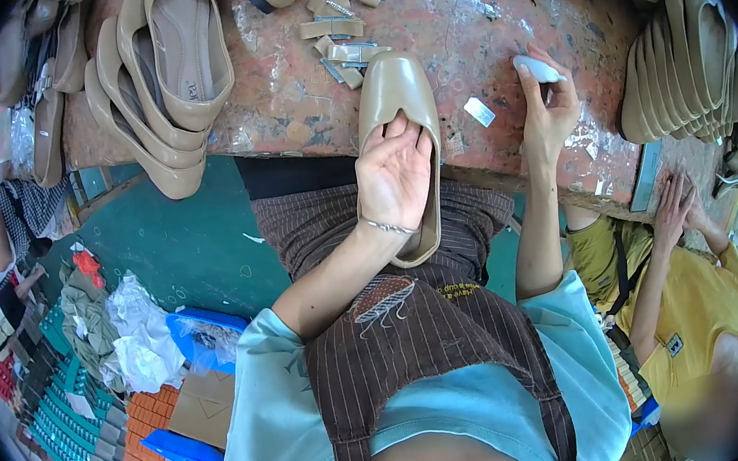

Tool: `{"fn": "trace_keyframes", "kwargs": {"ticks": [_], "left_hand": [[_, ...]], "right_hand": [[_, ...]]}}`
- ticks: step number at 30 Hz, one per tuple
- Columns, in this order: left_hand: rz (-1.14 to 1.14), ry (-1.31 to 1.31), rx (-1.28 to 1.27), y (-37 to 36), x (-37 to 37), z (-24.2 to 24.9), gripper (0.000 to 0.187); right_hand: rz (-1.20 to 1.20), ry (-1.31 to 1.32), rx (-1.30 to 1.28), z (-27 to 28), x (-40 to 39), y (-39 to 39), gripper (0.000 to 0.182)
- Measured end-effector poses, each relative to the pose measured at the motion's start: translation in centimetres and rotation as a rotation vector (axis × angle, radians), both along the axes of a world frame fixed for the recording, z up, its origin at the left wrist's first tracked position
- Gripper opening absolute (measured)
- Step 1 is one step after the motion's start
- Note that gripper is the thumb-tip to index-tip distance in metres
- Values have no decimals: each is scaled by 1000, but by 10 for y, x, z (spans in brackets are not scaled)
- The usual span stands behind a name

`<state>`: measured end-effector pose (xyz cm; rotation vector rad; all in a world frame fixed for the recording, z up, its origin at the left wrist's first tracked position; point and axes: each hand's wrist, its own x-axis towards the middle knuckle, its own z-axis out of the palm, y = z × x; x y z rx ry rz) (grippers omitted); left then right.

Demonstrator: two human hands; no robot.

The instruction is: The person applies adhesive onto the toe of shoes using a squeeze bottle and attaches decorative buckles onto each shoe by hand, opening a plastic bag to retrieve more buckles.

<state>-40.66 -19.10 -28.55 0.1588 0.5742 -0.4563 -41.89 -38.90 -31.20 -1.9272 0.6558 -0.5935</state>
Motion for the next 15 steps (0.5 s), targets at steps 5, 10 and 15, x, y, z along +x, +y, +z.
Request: {"fn": "trace_keyframes", "kwargs": {"ticks": [5,10,15], "left_hand": [[-33,-102,-251,12,2,-19,29],[-231,-22,-4,31,3,27,30],[-143,-145,-34,33,-20,-17,30]], "right_hand": [[247,-2,300,39,-11,34,16],[475,74,-78,46,-21,49,28],[570,135,-212,49,-18,60,29]]}}
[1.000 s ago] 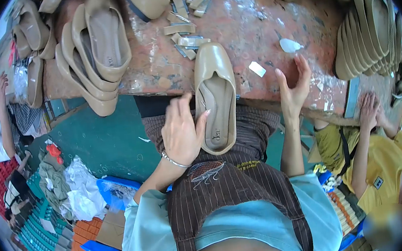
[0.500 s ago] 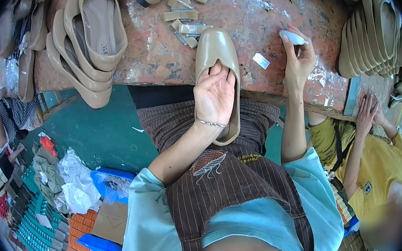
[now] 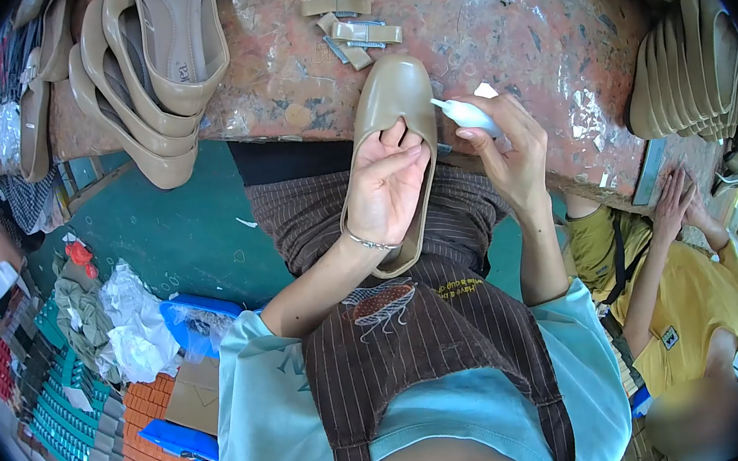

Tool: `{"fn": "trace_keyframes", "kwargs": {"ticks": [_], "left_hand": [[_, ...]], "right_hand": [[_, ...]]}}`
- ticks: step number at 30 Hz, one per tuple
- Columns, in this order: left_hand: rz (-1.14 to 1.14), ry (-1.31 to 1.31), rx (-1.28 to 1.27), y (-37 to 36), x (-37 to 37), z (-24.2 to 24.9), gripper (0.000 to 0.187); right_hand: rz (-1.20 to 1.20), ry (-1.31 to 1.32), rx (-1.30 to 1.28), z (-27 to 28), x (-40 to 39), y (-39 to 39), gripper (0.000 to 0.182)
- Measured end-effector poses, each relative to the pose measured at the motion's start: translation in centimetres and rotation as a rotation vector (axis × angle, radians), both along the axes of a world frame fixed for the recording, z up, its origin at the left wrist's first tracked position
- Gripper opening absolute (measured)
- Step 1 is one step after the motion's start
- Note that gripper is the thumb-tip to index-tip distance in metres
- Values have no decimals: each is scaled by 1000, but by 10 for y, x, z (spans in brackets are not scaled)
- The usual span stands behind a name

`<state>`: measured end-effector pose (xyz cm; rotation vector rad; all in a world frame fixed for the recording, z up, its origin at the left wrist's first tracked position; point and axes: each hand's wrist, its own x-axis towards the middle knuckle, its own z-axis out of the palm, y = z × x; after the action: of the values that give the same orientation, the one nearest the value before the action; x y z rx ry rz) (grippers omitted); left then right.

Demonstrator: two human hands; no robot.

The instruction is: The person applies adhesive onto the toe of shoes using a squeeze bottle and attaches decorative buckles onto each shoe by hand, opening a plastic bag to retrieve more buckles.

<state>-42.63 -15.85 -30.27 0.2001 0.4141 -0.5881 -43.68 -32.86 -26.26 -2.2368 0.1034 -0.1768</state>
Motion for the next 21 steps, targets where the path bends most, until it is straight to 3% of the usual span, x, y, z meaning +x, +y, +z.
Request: {"fn": "trace_keyframes", "kwargs": {"ticks": [3,5,8,21], "left_hand": [[33,-89,-130,-2,2,0,39],[-29,32,131,-7,11,24,42],[-25,-6,106,-6,9,18,51],[-33,-34,177,-8,7,17,48]], "right_hand": [[58,-54,-59,1,2,3,26],[111,-8,-111,3,4,3,24],[136,-13,-173,6,10,6,22],[169,-16,-351,14,17,12,18]]}}
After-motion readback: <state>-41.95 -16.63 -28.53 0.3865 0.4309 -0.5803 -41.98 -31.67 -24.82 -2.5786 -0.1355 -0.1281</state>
